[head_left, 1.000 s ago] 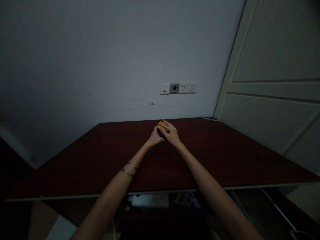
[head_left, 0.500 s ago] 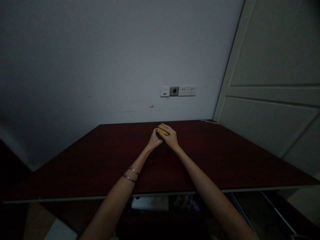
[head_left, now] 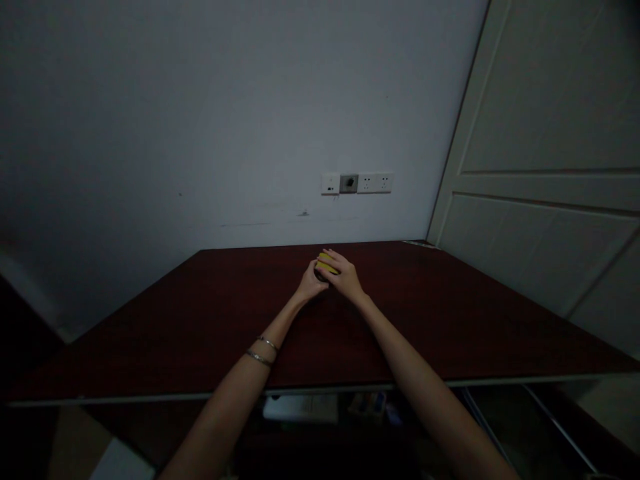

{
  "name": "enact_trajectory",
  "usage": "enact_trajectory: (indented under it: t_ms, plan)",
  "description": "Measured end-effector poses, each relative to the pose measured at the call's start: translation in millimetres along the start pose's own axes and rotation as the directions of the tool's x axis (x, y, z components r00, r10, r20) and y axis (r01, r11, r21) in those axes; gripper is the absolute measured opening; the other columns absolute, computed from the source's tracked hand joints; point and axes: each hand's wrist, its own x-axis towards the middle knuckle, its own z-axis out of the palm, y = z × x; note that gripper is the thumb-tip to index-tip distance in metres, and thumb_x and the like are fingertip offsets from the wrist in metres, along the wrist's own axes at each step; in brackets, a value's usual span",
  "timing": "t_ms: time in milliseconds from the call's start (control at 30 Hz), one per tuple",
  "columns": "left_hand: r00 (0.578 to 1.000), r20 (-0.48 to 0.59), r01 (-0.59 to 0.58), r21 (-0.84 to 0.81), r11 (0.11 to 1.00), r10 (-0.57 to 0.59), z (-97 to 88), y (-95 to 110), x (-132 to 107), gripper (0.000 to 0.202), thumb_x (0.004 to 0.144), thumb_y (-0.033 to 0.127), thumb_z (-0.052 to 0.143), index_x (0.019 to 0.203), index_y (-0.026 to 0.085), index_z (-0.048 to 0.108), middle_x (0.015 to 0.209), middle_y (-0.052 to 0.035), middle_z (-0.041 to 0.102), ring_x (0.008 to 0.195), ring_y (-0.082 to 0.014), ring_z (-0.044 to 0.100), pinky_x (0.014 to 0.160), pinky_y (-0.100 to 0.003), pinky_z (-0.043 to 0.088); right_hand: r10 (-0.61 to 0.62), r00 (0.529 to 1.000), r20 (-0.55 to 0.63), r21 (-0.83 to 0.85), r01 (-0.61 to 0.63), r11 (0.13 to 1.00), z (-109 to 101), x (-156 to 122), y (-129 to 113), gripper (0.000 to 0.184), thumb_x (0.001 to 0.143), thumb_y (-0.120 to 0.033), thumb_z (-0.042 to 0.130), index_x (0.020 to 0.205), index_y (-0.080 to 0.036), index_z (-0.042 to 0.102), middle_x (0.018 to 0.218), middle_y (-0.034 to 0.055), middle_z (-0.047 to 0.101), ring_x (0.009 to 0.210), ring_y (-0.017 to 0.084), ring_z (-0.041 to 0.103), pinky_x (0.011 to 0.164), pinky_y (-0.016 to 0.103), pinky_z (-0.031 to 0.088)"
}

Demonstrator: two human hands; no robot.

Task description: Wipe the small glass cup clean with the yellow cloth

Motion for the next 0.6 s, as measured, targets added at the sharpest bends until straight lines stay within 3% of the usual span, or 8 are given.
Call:
enact_trajectory:
  t_ms: [100, 200, 267, 367, 467, 533, 600]
  plan:
    - [1.000, -0.004, 0.013, 0.031, 0.999, -0.013, 2.2, 3, -1, 0.079, 0.040, 0.013, 0.079, 0.111, 0.015, 0.044, 0.110, -0.0105, 0.054, 0.103, -0.0253, 0.052, 0.092, -0.041, 0.039, 0.211, 0.969, -0.127, 0.165, -0.189, 0.968, 2, 3, 6, 0.033, 0.073, -0.041, 0.058, 0.099, -0.021, 0.067, 0.111, 0.0060, 0.063, 0.107, 0.021, 0.056, 0.097, 0.036, 0.040]
    - [0.998, 0.001, 0.057, 0.048, 0.997, -0.058, 4.6, 7, -2, 0.081, 0.037, 0.013, 0.081, 0.110, 0.015, 0.044, 0.108, -0.0094, 0.055, 0.100, -0.0244, 0.054, 0.091, -0.041, 0.040, 0.375, 0.914, -0.156, 0.288, -0.321, 0.902, 2, 5, 10, 0.038, 0.071, -0.044, 0.059, 0.096, -0.017, 0.068, 0.104, 0.0081, 0.066, 0.102, 0.023, 0.059, 0.093, 0.037, 0.043]
    - [0.997, 0.001, 0.081, 0.015, 0.997, -0.081, 6.0, 9, -2, 0.080, 0.038, 0.013, 0.080, 0.109, 0.014, 0.044, 0.107, -0.0097, 0.056, 0.100, -0.0241, 0.054, 0.091, -0.041, 0.040, 0.343, 0.927, -0.149, 0.290, -0.291, 0.912, 0, 4, 8, 0.035, 0.071, -0.043, 0.059, 0.095, -0.019, 0.068, 0.106, 0.0074, 0.065, 0.104, 0.022, 0.058, 0.094, 0.037, 0.042]
    - [0.994, -0.014, 0.103, -0.095, 0.990, -0.105, 6.6, 10, -1, 0.071, 0.041, 0.012, 0.078, 0.105, 0.013, 0.046, 0.106, -0.0101, 0.057, 0.099, -0.0235, 0.055, 0.091, -0.041, 0.040, 0.153, 0.982, -0.108, 0.209, -0.128, 0.970, -2, 1, 0, 0.029, 0.072, -0.038, 0.060, 0.095, -0.023, 0.068, 0.116, 0.0049, 0.060, 0.112, 0.021, 0.052, 0.098, 0.036, 0.038]
    - [0.995, -0.023, 0.090, -0.154, 0.984, -0.095, 5.1, 11, 0, 0.064, 0.044, 0.011, 0.075, 0.102, 0.013, 0.047, 0.105, -0.0096, 0.058, 0.099, -0.0234, 0.055, 0.093, -0.041, 0.039, 0.041, 0.997, -0.065, 0.156, -0.030, 0.987, -3, 0, -7, 0.027, 0.072, -0.035, 0.061, 0.096, -0.025, 0.067, 0.122, 0.0035, 0.056, 0.117, 0.021, 0.048, 0.101, 0.035, 0.035]
    - [0.996, -0.013, 0.089, -0.131, 0.987, -0.092, 4.1, 12, 1, 0.066, 0.043, 0.010, 0.075, 0.103, 0.013, 0.047, 0.106, -0.0097, 0.057, 0.100, -0.0237, 0.054, 0.093, -0.040, 0.038, 0.082, 0.993, -0.085, 0.183, -0.065, 0.981, -3, 1, -6, 0.028, 0.073, -0.036, 0.061, 0.097, -0.024, 0.067, 0.119, 0.0043, 0.058, 0.114, 0.021, 0.050, 0.100, 0.035, 0.037]
    - [0.995, 0.006, 0.102, -0.094, 0.990, -0.102, 4.4, 15, 0, 0.073, 0.039, 0.009, 0.078, 0.105, 0.013, 0.046, 0.107, -0.0103, 0.056, 0.101, -0.0239, 0.053, 0.092, -0.040, 0.039, 0.203, 0.971, -0.124, 0.254, -0.166, 0.953, -2, 3, -1, 0.029, 0.072, -0.038, 0.061, 0.095, -0.021, 0.068, 0.113, 0.0061, 0.062, 0.108, 0.021, 0.055, 0.097, 0.035, 0.039]
